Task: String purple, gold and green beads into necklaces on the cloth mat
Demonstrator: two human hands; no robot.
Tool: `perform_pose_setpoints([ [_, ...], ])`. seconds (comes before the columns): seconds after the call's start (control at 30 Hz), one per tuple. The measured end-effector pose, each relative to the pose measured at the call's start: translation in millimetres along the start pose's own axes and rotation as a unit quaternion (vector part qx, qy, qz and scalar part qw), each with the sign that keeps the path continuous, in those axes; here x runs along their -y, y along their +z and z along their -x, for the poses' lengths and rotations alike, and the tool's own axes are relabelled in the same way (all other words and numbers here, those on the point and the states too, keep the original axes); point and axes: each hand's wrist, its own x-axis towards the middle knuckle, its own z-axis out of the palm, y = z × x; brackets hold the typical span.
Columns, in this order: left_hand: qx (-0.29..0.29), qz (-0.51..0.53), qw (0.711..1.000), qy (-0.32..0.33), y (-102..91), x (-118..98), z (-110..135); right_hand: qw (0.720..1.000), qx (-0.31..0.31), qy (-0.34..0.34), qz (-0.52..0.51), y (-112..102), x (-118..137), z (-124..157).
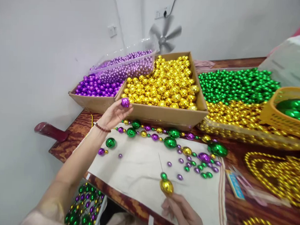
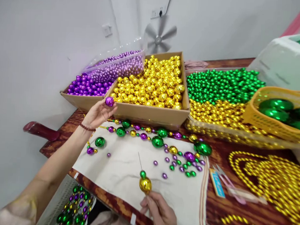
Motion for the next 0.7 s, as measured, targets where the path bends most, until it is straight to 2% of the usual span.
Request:
perform_pose_setpoints([
  [0.1,0.045,0.064,0.992,-0.104,33.8,43,52,0.997,0.008,-0.066,0.026,0,8,4],
  [0.23,0.067,0.084,0.986,-0.130,61.4,82,90,0.993,0.005,-0.108,0.039,-2,11,14],
  [0.4,0.045,0.101,0.985,-0.134,71.2,103,103,0.994,-0.008,-0.106,0.038,-7,3,25],
  [0.7,0.039,0.108,0.981,-0.155,77.1,107,107,0.994,-0.022,-0.099,0.028,-7,-1,23],
])
